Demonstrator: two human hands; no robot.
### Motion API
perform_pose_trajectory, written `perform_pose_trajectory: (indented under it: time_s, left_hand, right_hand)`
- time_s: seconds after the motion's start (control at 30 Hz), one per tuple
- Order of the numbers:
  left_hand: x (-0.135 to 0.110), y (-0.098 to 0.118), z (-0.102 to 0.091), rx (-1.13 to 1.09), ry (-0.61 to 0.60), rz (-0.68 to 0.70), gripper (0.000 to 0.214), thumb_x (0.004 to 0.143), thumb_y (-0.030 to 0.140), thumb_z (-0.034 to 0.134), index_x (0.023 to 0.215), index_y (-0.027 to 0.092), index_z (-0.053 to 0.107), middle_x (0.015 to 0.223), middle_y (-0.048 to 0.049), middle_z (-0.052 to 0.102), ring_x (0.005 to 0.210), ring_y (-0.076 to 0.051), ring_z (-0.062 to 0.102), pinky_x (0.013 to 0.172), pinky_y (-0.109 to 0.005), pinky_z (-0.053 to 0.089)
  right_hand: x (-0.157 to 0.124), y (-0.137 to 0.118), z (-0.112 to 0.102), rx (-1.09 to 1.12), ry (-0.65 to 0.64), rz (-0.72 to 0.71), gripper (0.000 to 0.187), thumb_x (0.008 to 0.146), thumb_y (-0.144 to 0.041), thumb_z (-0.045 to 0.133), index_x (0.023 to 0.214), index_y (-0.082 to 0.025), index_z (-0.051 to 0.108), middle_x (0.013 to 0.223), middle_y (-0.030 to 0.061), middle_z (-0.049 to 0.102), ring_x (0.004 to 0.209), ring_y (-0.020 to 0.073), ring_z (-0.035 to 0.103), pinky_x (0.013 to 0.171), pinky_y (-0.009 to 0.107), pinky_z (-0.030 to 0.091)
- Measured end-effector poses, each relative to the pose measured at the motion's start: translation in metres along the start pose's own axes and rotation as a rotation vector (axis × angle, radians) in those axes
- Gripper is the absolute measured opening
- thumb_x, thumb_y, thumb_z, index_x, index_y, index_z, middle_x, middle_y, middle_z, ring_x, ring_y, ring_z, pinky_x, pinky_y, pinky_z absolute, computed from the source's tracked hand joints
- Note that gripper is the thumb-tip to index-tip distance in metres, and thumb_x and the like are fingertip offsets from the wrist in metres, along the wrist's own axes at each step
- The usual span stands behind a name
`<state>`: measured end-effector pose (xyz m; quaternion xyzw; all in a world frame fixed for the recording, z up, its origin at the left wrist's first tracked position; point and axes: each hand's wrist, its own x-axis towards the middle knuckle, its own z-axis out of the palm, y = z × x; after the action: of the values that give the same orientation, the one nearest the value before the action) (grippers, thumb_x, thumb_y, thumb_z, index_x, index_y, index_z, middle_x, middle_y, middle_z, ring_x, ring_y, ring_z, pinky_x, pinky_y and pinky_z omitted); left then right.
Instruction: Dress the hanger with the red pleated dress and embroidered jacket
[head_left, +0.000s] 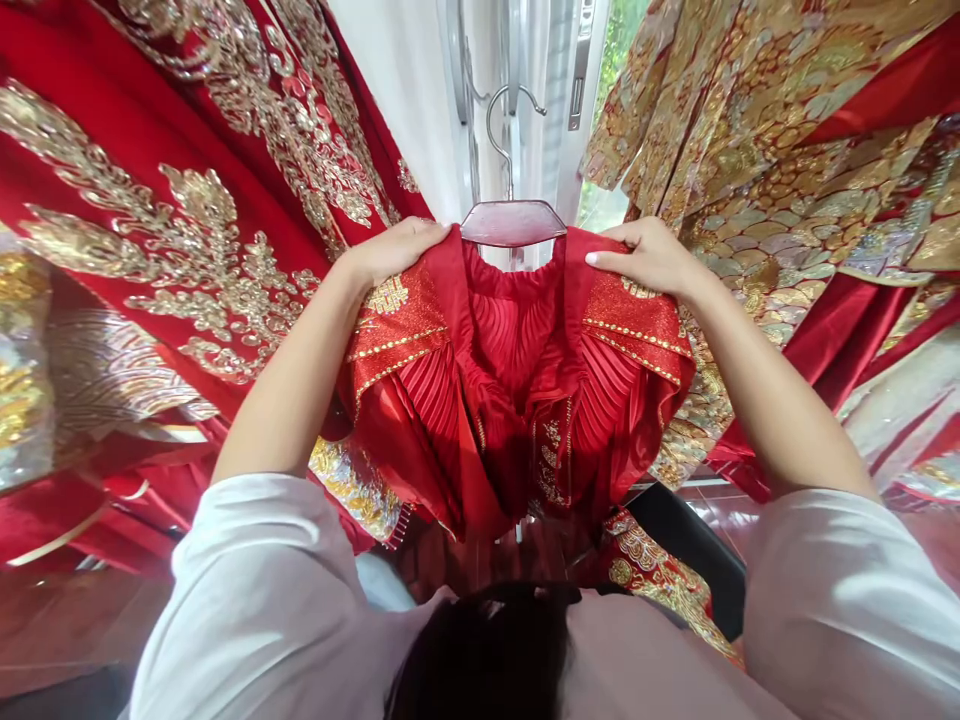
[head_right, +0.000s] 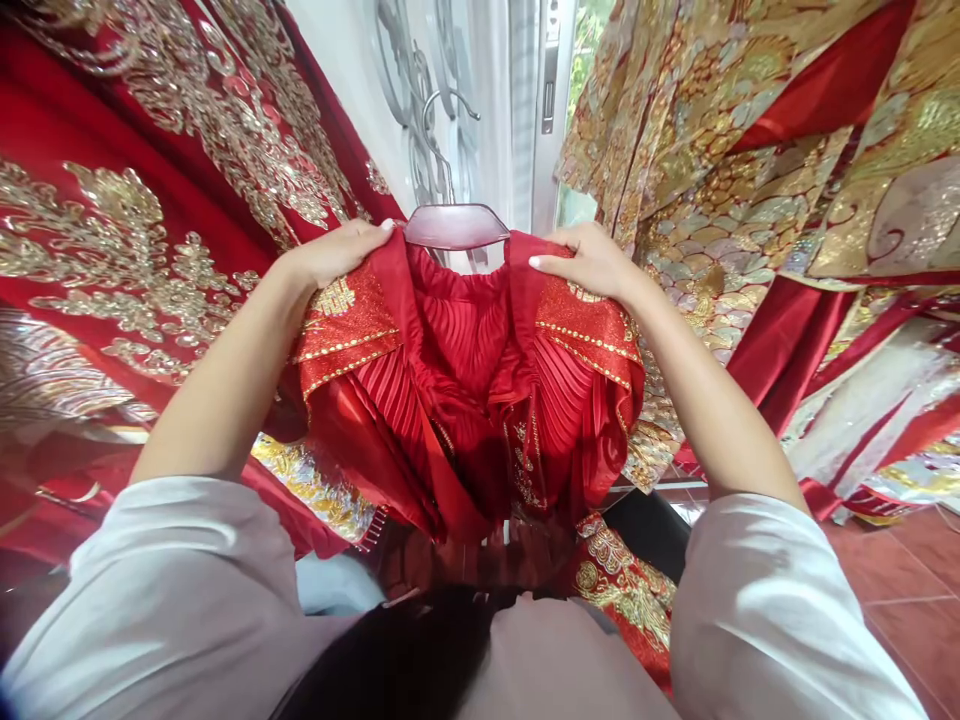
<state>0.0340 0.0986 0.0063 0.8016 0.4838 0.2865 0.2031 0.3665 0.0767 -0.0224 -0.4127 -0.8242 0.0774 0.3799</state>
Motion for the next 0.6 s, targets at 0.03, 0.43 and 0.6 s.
perform_pose_trajectory:
  time_s: [0.03, 0.43, 0.6]
  left_hand:
    - [-0.002, -0.004, 0.0, 0.001, -0.006, -0.006, 0.06, 0.092, 0.059, 0.03, 0.072, 0.011, 0.059, 0.064, -0.0009, 0.053, 0.076, -0.015, 0.06, 0.068, -0.028, 0.047]
    - [-0.012, 0.0, 0.002, 0.049, 0.02, 0.083, 0.054, 0.093, 0.052, 0.034, 0.071, 0.01, 0.061, 0.063, 0.0004, 0.047, 0.071, -0.013, 0.058, 0.066, -0.029, 0.045]
    - [-0.021, 0.004, 0.009, 0.238, 0.299, 0.232, 0.039, 0.088, 0.04, 0.048, 0.063, 0.011, 0.057, 0.057, 0.0018, 0.042, 0.058, -0.009, 0.043, 0.068, -0.029, 0.04]
  right_hand:
    - [-0.007, -0.001, 0.002, -0.08, 0.035, -0.016, 0.043, 0.078, -0.054, 0.06, 0.095, -0.017, 0.071, 0.077, 0.0038, 0.067, 0.076, 0.0218, 0.06, 0.07, 0.032, 0.045]
    - [-0.029, 0.023, 0.042, -0.39, 0.484, -0.044, 0.059, 0.096, -0.053, 0.022, 0.121, -0.017, 0.062, 0.109, 0.0105, 0.068, 0.098, 0.0236, 0.064, 0.086, 0.036, 0.047]
    - [-0.027, 0.01, 0.018, -0.339, 0.311, -0.115, 0.055, 0.09, -0.057, 0.039, 0.12, -0.018, 0.063, 0.114, 0.0112, 0.066, 0.106, 0.0266, 0.061, 0.092, 0.041, 0.045]
